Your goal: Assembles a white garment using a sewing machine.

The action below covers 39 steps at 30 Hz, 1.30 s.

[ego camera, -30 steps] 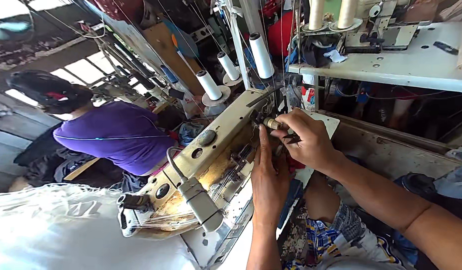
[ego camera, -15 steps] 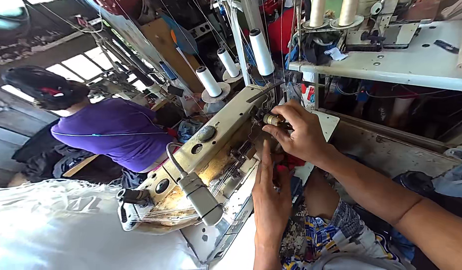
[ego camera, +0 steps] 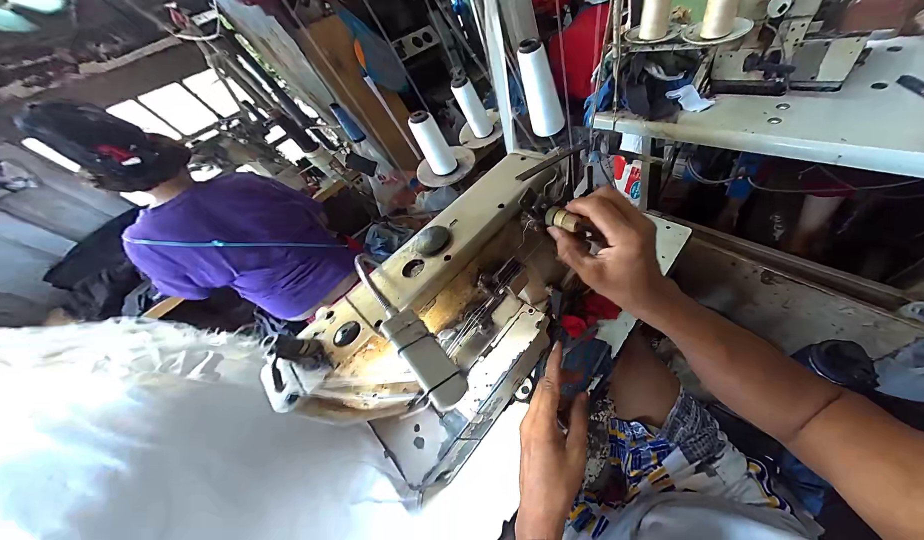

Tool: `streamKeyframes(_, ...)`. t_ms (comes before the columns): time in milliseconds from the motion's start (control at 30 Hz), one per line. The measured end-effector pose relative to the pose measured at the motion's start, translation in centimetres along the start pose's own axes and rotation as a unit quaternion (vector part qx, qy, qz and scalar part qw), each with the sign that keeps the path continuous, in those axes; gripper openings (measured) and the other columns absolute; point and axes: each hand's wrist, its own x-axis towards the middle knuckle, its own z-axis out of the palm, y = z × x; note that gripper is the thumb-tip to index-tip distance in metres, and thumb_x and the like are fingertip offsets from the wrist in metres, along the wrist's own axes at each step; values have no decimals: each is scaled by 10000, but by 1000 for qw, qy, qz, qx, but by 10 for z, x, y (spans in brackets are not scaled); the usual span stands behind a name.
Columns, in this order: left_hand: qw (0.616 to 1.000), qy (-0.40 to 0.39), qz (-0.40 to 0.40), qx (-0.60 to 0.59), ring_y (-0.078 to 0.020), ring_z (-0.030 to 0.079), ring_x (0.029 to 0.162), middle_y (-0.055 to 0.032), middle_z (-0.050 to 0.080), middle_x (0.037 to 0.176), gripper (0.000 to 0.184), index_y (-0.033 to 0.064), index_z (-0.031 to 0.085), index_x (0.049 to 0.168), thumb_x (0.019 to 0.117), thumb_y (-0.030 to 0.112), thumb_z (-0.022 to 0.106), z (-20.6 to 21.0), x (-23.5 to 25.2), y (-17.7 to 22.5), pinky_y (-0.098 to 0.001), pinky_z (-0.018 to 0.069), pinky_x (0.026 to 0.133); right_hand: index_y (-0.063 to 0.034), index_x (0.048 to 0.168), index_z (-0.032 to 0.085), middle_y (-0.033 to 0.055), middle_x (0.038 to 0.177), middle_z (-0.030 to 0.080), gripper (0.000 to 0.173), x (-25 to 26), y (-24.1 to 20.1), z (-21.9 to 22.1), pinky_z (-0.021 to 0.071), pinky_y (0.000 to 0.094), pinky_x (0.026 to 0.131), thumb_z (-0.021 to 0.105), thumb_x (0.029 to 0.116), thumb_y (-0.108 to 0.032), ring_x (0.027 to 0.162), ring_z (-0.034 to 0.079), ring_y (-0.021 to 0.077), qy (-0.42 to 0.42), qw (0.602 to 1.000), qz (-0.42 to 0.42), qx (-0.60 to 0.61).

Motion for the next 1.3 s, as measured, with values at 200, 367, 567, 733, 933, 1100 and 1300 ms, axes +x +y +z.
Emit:
streamKeyframes(200, 991, -129, -25, 23, -100, 695, 993, -5, 717, 1174, 454, 161, 559, 1479, 1030, 206, 611, -5, -46, -15, -333, 604, 893, -29, 1373, 609, 133, 1065, 669, 583, -24, -3, -49, 507, 297, 595, 770, 932, -374, 727, 590, 152, -115, 993, 29, -21)
streamKeyframes(367, 995, -89, -39, 15, -78, 698, 988, 5, 737, 1107, 223, 137, 743, 1207, 1033, 215, 627, -42, -97, -24, -304, 596, 900, -12, 1378, 592, 151, 1027, 667, 448, -94, 3, -66, 528, 330, 582, 680, 995, -227, 697, 610, 178, -159, 985, 61, 22)
streamKeyframes(567, 909, 266, -196, 255, -100, 672, 763, -35, 720, 947, 166, 85, 756, 1071, 970, 206, 707, -125, -134, -35, -301, 590, 691, 15, 1095, 743, 135, 944, 716, 284, -162, -20, -38, 596, 318, 709, 645, 1010, -237, 803, 682, 156, -298, 944, 79, 116)
streamKeyframes(733, 864, 210, -332, 315, -279, 665, 930, -136, 605, 1283, 460, 122, 611, 1336, 957, 354, 733, -160, -134, -88, -499, 580, 756, -76, 1057, 770, 36, 935, 710, 205, -198, -65, 8, 585, 229, 731, 643, 1011, -230, 816, 664, 66, -427, 870, 78, 236)
streamKeyframes(933, 875, 204, -312, 308, -202, 596, 715, -57, 633, 925, 129, 121, 663, 1025, 1018, 248, 642, -171, -134, -91, -441, 523, 631, -106, 1051, 755, 22, 925, 696, 215, -228, -108, 42, 571, 264, 788, 610, 1041, -264, 857, 661, 85, -552, 748, 46, 365)
streamKeyframes(1100, 902, 274, -241, 231, -87, 575, 684, -4, 627, 961, 98, 131, 675, 1004, 979, 223, 697, -184, -133, -51, -255, 505, 575, -79, 1081, 737, 44, 926, 676, 215, -219, -140, 55, 560, 261, 778, 608, 1042, -246, 849, 646, 100, -550, 728, 48, 407)
streamKeyframes(1300, 920, 241, -169, 260, -38, 576, 690, 46, 632, 950, 96, 149, 681, 1032, 972, 223, 695, -207, -118, 24, -203, 496, 568, -35, 1110, 682, 65, 944, 627, 237, -193, -190, 94, 554, 312, 596, 725, 958, -212, 709, 600, 134, -387, 844, 69, 364)
